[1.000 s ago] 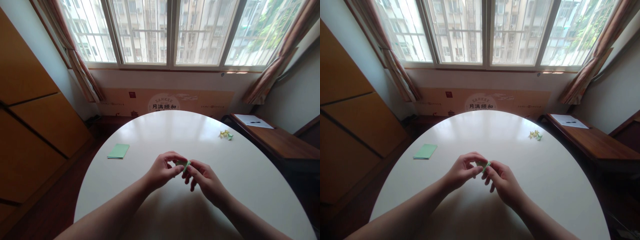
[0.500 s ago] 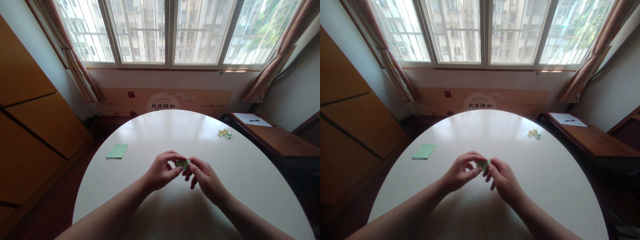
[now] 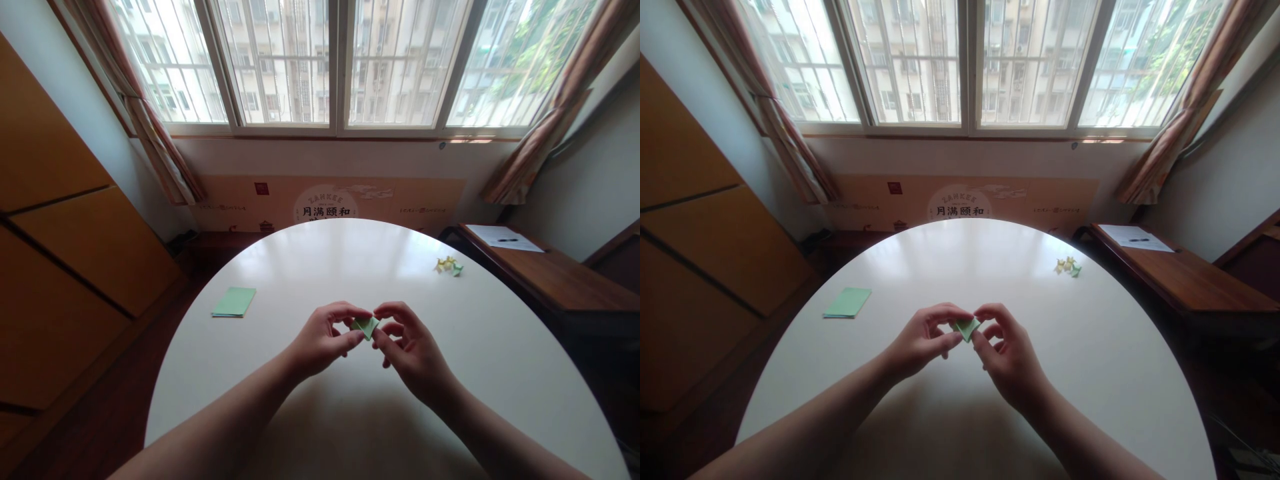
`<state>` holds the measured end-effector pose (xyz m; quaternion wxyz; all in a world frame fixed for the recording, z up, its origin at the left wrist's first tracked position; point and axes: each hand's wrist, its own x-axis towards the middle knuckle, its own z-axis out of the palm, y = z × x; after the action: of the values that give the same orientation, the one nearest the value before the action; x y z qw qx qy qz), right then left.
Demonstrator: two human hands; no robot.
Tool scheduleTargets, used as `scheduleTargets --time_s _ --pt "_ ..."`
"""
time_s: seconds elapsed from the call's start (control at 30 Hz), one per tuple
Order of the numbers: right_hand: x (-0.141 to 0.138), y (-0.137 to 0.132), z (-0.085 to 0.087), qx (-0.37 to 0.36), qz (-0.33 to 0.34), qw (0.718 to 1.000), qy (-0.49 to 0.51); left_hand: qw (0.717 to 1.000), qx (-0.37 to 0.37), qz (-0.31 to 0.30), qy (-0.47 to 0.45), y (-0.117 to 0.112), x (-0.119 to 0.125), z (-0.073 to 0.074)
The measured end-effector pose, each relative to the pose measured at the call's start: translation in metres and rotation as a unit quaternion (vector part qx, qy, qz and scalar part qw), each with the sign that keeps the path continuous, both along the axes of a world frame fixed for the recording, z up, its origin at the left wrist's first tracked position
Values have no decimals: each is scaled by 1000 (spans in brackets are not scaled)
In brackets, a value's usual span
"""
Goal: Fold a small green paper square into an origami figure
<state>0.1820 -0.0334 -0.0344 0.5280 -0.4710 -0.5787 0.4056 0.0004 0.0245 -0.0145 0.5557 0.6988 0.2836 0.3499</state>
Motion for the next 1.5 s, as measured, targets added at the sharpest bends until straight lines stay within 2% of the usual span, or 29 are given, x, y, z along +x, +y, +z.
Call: scheduleTargets --time_s 0.47,0.67,0.87,1.2,1.5 --pt "1 1 2 -30 18 999 7 1000 -26 15 -3 -3 3 -1" --pt "1 2 1 -33 20 999 18 999 22 44 23 -6 5 3" --pt "1 3 -1 -23 20 999 20 996 68 43 42 -10 3 9" --pt "0 2 1 -12 0 1000 -18 996 81 14 30 -9 0 7" --pt "-1 1 2 2 -8 999 -36 994 93 39 51 -10 4 5"
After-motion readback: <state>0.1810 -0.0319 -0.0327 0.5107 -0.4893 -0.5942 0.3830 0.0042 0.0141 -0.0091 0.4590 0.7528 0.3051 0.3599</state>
